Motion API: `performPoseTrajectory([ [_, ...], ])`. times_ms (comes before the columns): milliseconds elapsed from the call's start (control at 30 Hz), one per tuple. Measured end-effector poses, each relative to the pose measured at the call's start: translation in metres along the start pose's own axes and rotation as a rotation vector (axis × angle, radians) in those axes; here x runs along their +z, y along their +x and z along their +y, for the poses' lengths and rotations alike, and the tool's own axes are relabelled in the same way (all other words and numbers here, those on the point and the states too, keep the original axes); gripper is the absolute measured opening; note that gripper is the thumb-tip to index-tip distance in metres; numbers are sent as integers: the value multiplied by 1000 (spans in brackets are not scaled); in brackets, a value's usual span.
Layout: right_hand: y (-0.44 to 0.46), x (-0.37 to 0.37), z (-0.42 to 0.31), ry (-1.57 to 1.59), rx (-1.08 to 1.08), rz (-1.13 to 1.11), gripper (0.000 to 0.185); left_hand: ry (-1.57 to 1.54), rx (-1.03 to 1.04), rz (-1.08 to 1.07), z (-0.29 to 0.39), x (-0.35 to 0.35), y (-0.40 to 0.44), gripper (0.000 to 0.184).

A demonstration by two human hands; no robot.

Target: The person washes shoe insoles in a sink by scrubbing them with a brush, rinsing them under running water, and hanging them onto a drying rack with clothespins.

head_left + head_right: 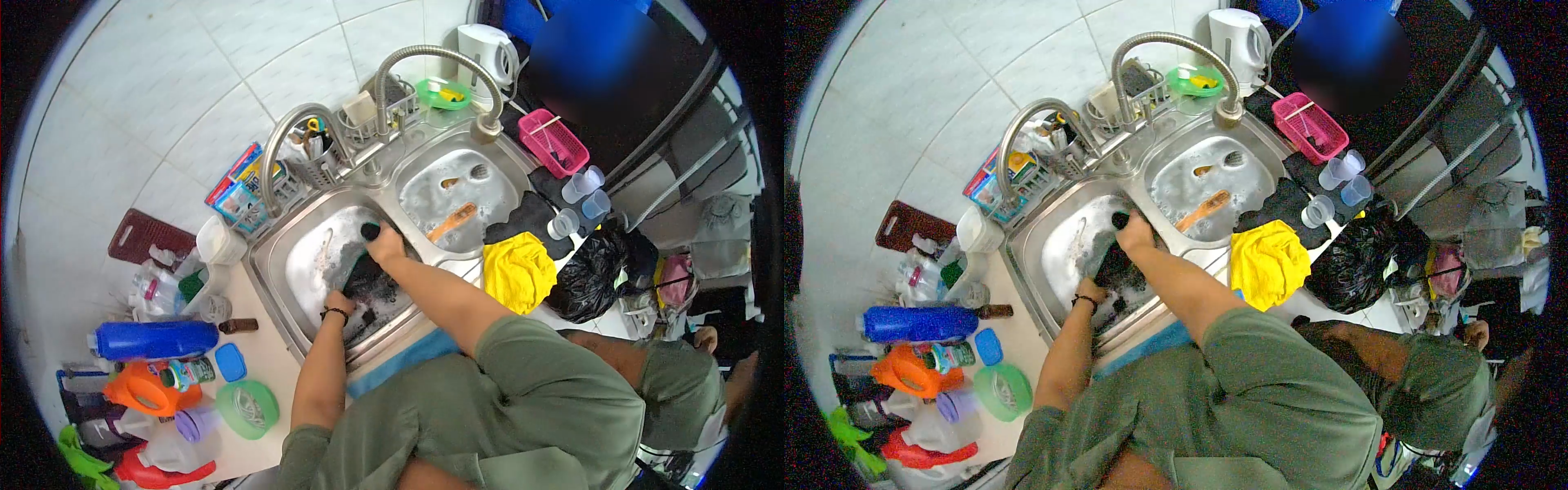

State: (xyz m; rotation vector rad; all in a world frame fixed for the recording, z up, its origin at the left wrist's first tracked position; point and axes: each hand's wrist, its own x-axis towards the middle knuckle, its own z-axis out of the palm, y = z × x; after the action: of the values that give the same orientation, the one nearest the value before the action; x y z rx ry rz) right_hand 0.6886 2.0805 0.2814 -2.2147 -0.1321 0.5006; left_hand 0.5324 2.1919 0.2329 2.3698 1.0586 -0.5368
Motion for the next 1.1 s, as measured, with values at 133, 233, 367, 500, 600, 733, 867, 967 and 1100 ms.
performPoseTrajectory([
  [133,3,16,29,-187,194,-100,45,-396,-126,-174,-65,33,61,38],
  [233,27,74,65,74,115,-63,40,-814,-100,103,-41,16,48,31],
  [367,-17,31,-6,346,121,-291,71,-1753,42,-206,38,-38,-7,39],
  [500,-59,-13,-35,245,-41,-237,76,-1714,260,-651,43,-28,33,55],
  [600,-80,-20,-37,208,-238,-10,91,-1548,230,-507,65,-44,21,49],
  [733,-63,-14,-23,850,-1,-161,77,-1355,216,-279,96,-83,-13,43],
  [867,-47,-59,-4,1075,340,-1337,70,-1003,471,-31,109,-96,-35,27],
  [967,-42,-41,3,988,193,-1494,49,-881,809,-107,123,-106,-51,19],
  [1100,-58,-46,-13,792,212,-1399,23,-854,636,-34,120,-109,-66,19],
])
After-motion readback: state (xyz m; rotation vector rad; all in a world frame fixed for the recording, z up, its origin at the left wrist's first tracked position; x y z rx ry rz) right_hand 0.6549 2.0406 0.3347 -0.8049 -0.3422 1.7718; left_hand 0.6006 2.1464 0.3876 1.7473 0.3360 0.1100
